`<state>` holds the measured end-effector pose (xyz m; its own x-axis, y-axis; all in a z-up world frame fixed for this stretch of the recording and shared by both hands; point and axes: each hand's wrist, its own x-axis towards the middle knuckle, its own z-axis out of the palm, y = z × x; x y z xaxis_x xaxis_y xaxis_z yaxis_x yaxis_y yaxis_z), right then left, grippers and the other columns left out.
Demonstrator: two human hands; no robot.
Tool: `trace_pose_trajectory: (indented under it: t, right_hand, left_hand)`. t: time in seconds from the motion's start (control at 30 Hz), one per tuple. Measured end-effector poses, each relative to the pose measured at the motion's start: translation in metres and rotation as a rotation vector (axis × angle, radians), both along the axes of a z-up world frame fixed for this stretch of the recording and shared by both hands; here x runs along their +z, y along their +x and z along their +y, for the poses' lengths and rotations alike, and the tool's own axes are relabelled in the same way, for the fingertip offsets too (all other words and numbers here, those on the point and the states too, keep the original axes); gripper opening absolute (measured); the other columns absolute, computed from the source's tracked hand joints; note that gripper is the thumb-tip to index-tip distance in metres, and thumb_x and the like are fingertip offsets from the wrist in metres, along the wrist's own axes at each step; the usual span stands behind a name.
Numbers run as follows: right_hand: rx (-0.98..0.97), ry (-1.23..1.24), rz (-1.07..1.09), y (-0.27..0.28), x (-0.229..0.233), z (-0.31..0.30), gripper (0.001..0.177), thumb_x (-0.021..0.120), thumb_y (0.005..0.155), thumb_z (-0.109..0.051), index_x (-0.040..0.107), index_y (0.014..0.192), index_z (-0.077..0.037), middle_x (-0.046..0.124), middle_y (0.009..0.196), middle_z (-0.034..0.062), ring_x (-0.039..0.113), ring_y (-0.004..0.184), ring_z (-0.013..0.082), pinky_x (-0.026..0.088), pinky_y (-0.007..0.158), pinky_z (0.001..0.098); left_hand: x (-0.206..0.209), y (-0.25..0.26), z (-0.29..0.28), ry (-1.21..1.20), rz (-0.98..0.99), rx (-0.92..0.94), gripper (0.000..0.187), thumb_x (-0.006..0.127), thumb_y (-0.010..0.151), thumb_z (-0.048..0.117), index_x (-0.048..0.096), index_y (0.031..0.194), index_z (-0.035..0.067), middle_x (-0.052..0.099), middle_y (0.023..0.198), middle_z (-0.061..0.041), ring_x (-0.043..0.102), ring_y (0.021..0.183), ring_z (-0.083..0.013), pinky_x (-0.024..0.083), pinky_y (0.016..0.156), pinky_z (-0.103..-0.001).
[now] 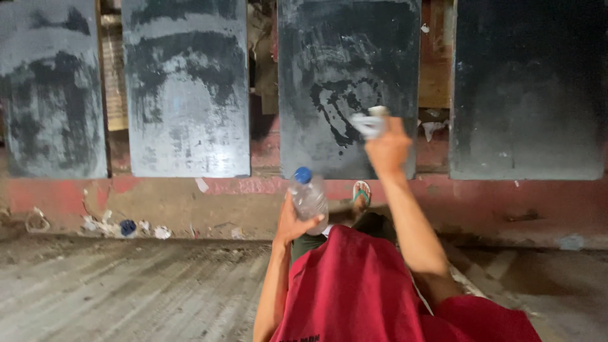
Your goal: Applying liquid adhesive from a plastic bottle onto wooden boards and spreading it evenly with a wide brush.
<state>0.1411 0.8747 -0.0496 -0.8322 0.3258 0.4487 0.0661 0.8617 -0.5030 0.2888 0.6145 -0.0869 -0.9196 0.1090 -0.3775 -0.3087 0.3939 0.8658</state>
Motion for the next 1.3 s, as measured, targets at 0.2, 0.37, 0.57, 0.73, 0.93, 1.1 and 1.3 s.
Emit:
trace_pose_trajectory:
  t: [0.2, 0.37, 0.57, 0.73, 0.93, 1.1, 1.3]
  right_hand:
    - [0.204, -0.215, -0.064, -0.015, -0.043, -0.134, 0.024, 0.077, 0.068, -0.01, 0.074, 0.092, -0.012, 0.072, 0.086, 0.0096, 0.073, 0.076, 0.0403, 0.061, 0.071, 0.0497]
    - [-0.132, -0.148, -0.176, -0.065, -0.071, -0.018, 0.038, 0.09, 0.077, -0.033, 0.07, 0.082, -0.001, 0.069, 0.07, 0.0205, 0.074, 0.072, 0.0428, 0.059, 0.061, 0.0459]
    - [-0.327, 0.405, 0.014, -0.13, -0.082, -0.006, 0.042, 0.087, 0.087, -0.032, 0.065, 0.106, -0.002, 0.069, 0.09, 0.0165, 0.068, 0.072, 0.0393, 0.051, 0.059, 0.0514]
    - [0.265, 0.014, -0.014, -0.122, -0.063, -0.179, 0.05, 0.083, 0.068, -0.011, 0.071, 0.117, -0.008, 0.072, 0.108, 0.0076, 0.072, 0.089, 0.0346, 0.055, 0.068, 0.052]
    - [-0.016, -0.135, -0.006, -0.152, -0.07, -0.053, 0.03, 0.082, 0.089, -0.038, 0.08, 0.091, -0.008, 0.079, 0.083, 0.0103, 0.077, 0.075, 0.027, 0.055, 0.061, 0.0428]
    - [-0.37, 0.306, 0.023, -0.183, -0.115, 0.058, 0.046, 0.079, 0.089, -0.038, 0.063, 0.102, 0.002, 0.068, 0.093, 0.0242, 0.066, 0.08, 0.0468, 0.05, 0.068, 0.0561]
    - [0.001, 0.098, 0.071, -0.22, -0.081, -0.122, 0.035, 0.076, 0.073, -0.014, 0.073, 0.107, -0.009, 0.072, 0.102, 0.0107, 0.071, 0.089, 0.0337, 0.057, 0.075, 0.0463]
  left_hand:
    - [0.021, 0.001, -0.087, 0.119, 0.016, 0.064, 0.116, 0.096, 0.059, 0.024, 0.036, 0.158, 0.014, 0.06, 0.144, -0.016, 0.056, 0.133, -0.0355, 0.044, 0.112, -0.057]
    - [0.004, 0.007, -0.179, 0.143, 0.094, 0.046, 0.111, 0.098, 0.059, 0.023, 0.043, 0.154, 0.014, 0.065, 0.137, -0.016, 0.061, 0.126, -0.034, 0.049, 0.104, -0.056]
    - [0.049, -0.005, -0.239, 0.081, 0.003, 0.17, 0.097, 0.089, 0.059, 0.039, 0.048, 0.142, 0.013, 0.068, 0.13, -0.011, 0.067, 0.117, -0.0259, 0.056, 0.097, -0.041]
    - [0.032, -0.001, -0.272, -0.059, 0.098, 0.209, 0.086, 0.09, 0.063, 0.037, 0.054, 0.137, 0.012, 0.07, 0.123, -0.006, 0.065, 0.112, -0.019, 0.051, 0.091, -0.036]
    - [0.023, -0.003, -0.274, 0.077, 0.077, 0.379, 0.084, 0.091, 0.062, 0.034, 0.055, 0.133, 0.006, 0.069, 0.123, -0.017, 0.068, 0.114, -0.031, 0.058, 0.094, -0.045]
    - [0.021, -0.007, -0.266, 0.022, 0.023, 0.482, 0.084, 0.09, 0.063, 0.028, 0.054, 0.135, 0.005, 0.066, 0.125, -0.016, 0.066, 0.116, -0.0294, 0.055, 0.093, -0.044]
    - [0.019, -0.036, -0.236, 0.01, -0.026, 0.56, 0.091, 0.091, 0.058, 0.029, 0.053, 0.138, 0.006, 0.067, 0.127, -0.017, 0.066, 0.116, -0.0302, 0.056, 0.093, -0.044]
